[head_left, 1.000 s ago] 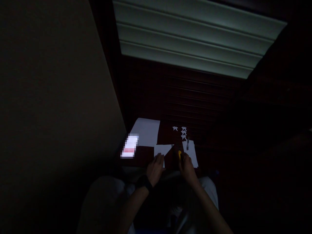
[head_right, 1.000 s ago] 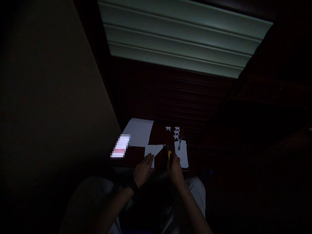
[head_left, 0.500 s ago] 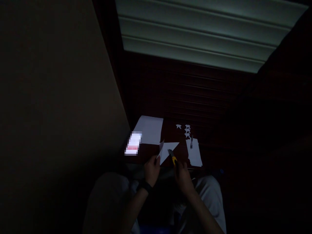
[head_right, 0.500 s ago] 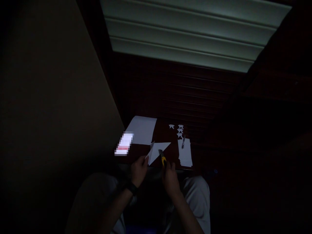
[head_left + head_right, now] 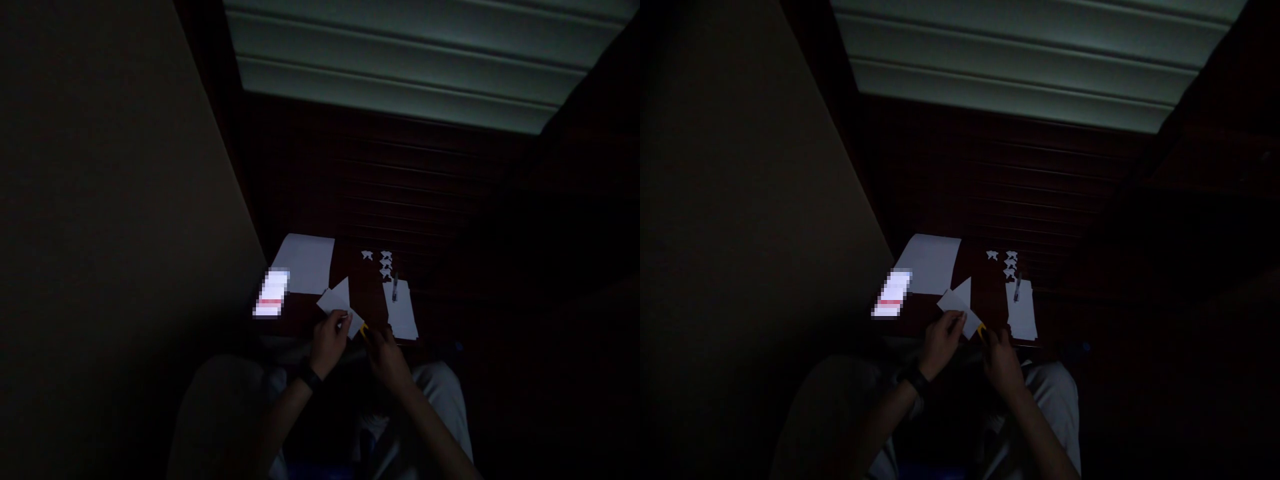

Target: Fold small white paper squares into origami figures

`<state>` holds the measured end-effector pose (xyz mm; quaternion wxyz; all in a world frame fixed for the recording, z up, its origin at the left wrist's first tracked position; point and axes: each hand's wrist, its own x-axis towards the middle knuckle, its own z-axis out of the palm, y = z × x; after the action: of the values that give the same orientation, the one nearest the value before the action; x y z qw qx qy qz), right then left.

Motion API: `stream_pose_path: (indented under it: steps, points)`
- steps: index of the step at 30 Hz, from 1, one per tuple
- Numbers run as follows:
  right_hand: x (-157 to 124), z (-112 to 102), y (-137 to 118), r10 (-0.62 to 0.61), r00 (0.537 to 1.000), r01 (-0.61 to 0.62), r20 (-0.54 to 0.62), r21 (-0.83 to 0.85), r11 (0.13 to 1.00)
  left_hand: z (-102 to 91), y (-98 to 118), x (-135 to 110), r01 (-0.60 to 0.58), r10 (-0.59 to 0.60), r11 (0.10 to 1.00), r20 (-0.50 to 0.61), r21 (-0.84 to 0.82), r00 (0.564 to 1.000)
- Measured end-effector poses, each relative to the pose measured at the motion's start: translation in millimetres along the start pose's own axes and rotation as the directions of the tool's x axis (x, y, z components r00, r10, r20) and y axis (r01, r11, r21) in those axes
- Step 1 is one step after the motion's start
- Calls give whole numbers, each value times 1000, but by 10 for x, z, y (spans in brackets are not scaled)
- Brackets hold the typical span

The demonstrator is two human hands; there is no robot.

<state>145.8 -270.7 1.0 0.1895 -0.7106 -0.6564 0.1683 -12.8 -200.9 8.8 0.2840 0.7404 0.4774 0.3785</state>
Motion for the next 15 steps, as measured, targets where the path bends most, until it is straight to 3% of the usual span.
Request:
stream_pose_path:
  steps: [3, 5, 7, 9, 15]
  points:
    - [-5, -7, 39, 11, 1000, -11, 9, -17, 1000, -100, -94, 287, -156, 151, 980, 51, 122, 987]
    - [-4, -12, 46, 6, 1000, -6, 25, -29, 1000, -127, -179, 448, -357, 312, 891, 195, 279, 930]
    - [-8, -17, 51, 0, 999, 2, 37, -48, 999, -98, -275, 539, -454, 360, 809, 295, 374, 885]
    - [-27, -20, 59, -3, 999, 7, 53, -69, 998, -25, -371, 561, -477, 346, 760, 347, 441, 872]
    - [-167, -7, 114, 9, 998, -1, 66, -120, 993, 164, -509, 501, -445, 308, 704, 327, 553, 893]
